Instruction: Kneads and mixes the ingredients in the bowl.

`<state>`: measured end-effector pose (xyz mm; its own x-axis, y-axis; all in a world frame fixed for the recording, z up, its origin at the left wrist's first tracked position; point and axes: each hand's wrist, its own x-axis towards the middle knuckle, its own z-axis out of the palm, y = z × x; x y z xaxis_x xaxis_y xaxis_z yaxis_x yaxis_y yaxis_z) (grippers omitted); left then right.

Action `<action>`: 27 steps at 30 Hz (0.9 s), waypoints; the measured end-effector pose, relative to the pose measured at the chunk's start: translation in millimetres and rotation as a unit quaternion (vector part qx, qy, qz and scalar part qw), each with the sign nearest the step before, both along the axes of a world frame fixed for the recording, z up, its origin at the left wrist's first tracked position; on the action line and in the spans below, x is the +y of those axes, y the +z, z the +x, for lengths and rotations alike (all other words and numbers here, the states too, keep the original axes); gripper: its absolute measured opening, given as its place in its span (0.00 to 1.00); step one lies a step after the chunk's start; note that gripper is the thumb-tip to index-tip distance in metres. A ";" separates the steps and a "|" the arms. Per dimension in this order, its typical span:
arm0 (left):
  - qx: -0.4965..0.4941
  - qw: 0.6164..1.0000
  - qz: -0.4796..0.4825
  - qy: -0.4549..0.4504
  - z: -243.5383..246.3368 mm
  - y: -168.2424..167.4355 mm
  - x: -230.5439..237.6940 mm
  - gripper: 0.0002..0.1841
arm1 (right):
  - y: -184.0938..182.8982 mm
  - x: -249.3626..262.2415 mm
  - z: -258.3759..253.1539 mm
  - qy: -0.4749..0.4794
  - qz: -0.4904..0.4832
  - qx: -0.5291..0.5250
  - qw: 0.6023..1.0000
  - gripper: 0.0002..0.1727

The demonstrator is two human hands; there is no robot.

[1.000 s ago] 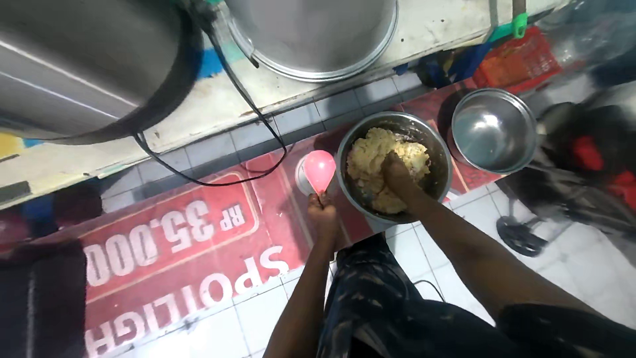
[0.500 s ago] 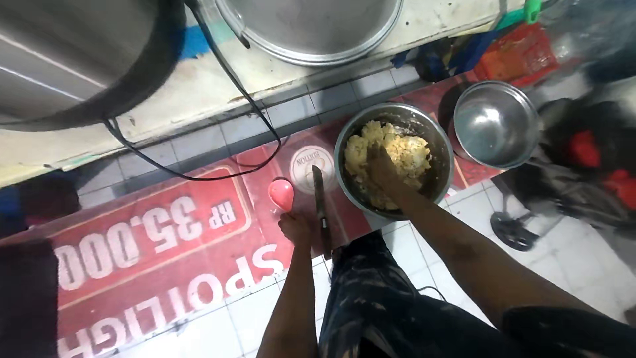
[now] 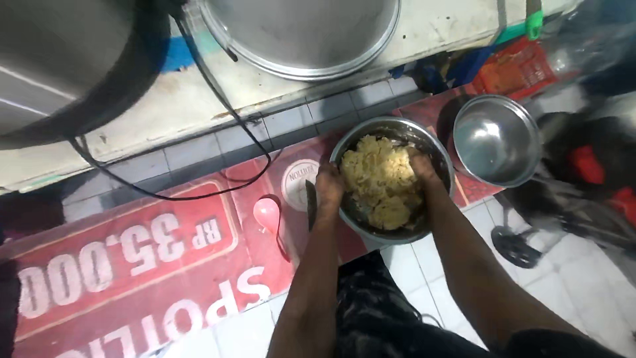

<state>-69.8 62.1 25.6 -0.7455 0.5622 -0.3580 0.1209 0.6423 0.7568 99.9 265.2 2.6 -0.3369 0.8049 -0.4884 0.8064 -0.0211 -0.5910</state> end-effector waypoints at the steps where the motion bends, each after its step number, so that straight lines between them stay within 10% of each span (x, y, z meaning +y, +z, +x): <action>1: -0.013 1.000 0.008 0.000 -4.8 -4.3 6.9 0.24 | 1.6 6.3 -14.6 0.031 0.000 -0.006 0.999 0.33; 12: -0.026 0.997 0.052 0.041 -6.2 -14.0 0.5 0.22 | 24.2 -95.0 -7.0 0.263 0.053 -0.073 0.961 0.36; 18: 0.015 0.999 0.050 -0.012 -7.9 -26.0 -4.8 0.23 | 45.2 -8.5 0.1 -0.004 0.039 -0.144 0.989 0.25; 23: 0.027 0.997 0.053 -0.046 -12.9 -29.7 -6.1 0.23 | 5.4 -1.6 -122.0 0.320 0.049 -0.210 0.923 0.30; 27: 0.019 0.999 0.046 -0.016 -9.5 -30.8 -7.3 0.24 | 14.4 -46.7 -138.0 0.393 0.009 -0.078 0.916 0.23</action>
